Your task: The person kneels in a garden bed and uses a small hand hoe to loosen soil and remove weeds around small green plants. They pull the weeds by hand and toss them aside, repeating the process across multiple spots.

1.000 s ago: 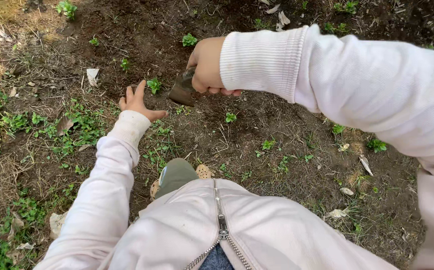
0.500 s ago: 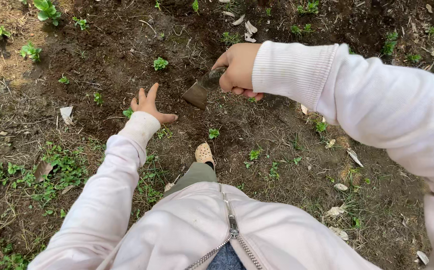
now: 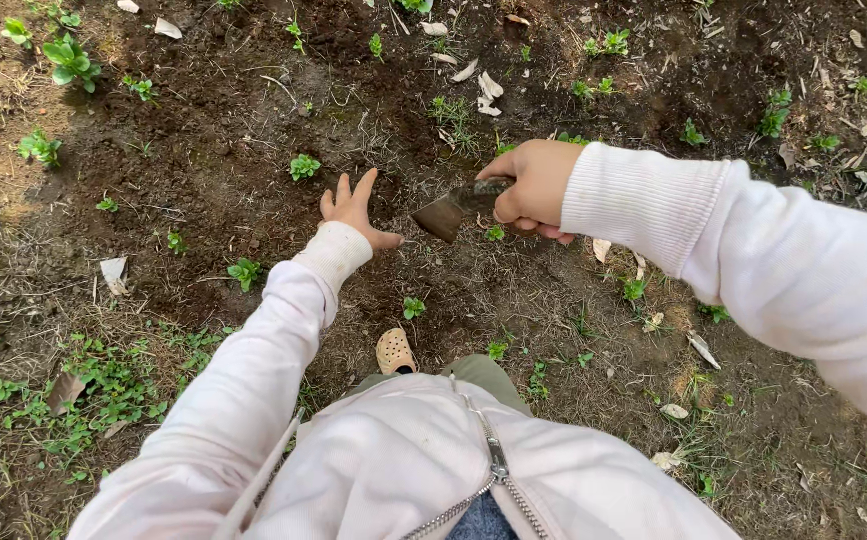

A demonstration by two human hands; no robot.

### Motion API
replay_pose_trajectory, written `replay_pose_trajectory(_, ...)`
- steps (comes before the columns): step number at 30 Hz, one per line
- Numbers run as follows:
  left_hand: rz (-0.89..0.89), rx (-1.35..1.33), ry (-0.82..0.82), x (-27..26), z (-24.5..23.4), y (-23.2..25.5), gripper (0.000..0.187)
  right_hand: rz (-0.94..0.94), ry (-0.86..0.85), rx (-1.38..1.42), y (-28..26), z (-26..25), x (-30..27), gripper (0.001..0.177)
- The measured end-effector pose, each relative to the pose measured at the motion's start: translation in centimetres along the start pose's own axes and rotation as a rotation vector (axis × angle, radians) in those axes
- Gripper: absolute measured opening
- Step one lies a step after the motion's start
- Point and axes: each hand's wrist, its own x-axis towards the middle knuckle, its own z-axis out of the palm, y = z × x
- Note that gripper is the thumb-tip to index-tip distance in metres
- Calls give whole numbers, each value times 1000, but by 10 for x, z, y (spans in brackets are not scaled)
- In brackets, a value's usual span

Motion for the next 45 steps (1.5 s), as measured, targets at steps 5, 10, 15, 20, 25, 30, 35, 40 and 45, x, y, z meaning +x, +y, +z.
replay_pose_trajectory(5,38,37,-30,23,2,40,124,19,55,26,34,-29,4,57)
replay_pose_trajectory(10,50,50,-69,52,17,76,125,58,53,80,77,-59,13,56)
replay_pose_trajectory(15,70,76,-64,91,36,127,124,23,14,27,131,-101,28,59)
replay_pose_trajectory(20,48,58,-60,148,64,197,125,47,-6,-120,200,-155,53,54)
replay_pose_trajectory(25,8,31,-17,199,105,270,124,4,-64,-369,271,-222,78,54)
replay_pose_trajectory(30,30,-11,46,232,141,321,124,-33,-109,-424,326,-278,108,54)
replay_pose_trajectory(35,-8,-50,50,259,160,373,126,-27,-108,-420,349,-313,142,49)
replay_pose_trajectory(40,16,-73,94,293,159,401,124,-103,-29,-482,352,-341,179,52)
replay_pose_trajectory(45,-50,-83,96,325,160,406,123,-97,3,-392,350,-366,222,64)
